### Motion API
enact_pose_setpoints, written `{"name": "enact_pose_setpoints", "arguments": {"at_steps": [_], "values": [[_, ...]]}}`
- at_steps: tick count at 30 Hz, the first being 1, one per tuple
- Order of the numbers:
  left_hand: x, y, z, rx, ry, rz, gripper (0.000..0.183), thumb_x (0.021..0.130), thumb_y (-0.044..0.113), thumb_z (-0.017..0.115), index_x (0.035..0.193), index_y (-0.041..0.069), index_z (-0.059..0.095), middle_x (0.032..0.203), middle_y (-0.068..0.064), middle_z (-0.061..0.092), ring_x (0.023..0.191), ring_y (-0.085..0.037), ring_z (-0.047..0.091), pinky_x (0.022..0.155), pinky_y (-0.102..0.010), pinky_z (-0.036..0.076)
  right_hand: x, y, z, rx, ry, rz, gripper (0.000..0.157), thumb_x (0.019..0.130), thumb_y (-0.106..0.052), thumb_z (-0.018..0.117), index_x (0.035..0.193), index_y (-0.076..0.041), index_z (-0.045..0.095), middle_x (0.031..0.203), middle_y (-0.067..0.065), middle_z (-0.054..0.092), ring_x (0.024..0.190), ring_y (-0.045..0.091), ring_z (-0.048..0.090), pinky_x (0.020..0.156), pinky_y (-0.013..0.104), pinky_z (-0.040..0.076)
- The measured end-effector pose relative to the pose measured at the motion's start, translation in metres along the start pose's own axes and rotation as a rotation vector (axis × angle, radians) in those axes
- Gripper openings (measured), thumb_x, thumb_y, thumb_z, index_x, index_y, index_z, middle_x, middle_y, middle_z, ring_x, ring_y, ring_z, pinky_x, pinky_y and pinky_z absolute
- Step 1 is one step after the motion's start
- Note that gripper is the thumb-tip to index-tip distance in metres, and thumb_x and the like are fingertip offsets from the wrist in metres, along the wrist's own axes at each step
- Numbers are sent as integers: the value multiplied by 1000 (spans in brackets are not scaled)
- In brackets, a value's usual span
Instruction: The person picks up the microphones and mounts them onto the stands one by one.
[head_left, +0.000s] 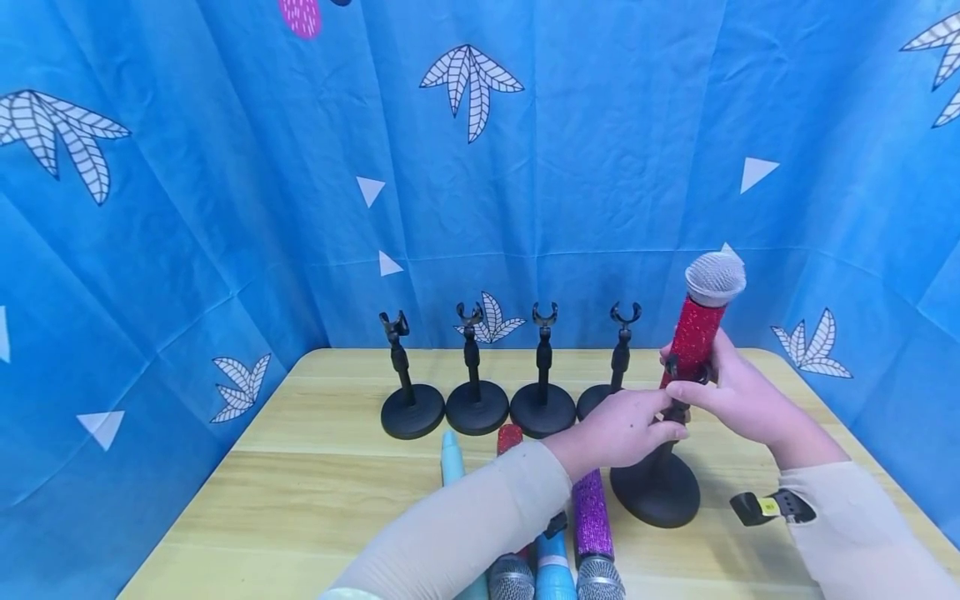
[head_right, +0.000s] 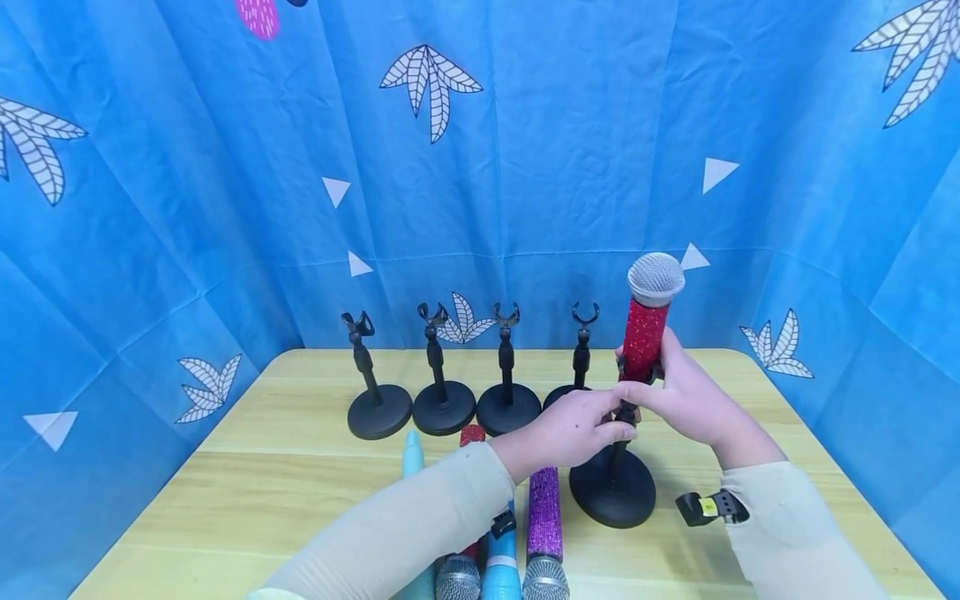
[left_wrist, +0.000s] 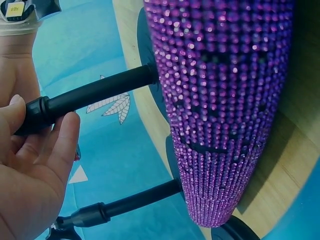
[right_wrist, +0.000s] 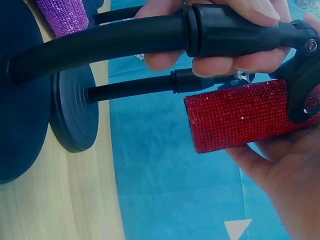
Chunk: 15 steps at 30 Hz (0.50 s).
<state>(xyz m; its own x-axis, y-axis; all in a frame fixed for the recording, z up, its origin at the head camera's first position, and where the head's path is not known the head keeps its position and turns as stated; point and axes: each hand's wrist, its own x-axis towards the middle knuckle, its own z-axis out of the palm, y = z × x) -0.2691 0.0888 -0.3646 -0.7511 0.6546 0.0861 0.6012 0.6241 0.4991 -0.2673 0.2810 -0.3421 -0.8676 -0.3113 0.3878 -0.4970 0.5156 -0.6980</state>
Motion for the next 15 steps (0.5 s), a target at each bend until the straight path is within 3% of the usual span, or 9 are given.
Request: {"name": "enact_pose_setpoints", "arguments": {"at_steps": [5,15], "values": [[0,-1,0,12,2,8,28,99,44,62,124,30,62,116,21,67,109,6,61,90,-19,50,-2,4,3,-25,50,-76,55,92,-7,72,137,-11,42,123,5,59,106,12,62,88,23,47],[1,-2,-2,2,-7,21,31,100,44,59,128,31,60,120,21,66,114,4,59,94,-20,48,-5,4,3,-84,81,-191,54,88,1,76,138,-7,55,129,13,62,114,-4,54,96,9,35]]}}
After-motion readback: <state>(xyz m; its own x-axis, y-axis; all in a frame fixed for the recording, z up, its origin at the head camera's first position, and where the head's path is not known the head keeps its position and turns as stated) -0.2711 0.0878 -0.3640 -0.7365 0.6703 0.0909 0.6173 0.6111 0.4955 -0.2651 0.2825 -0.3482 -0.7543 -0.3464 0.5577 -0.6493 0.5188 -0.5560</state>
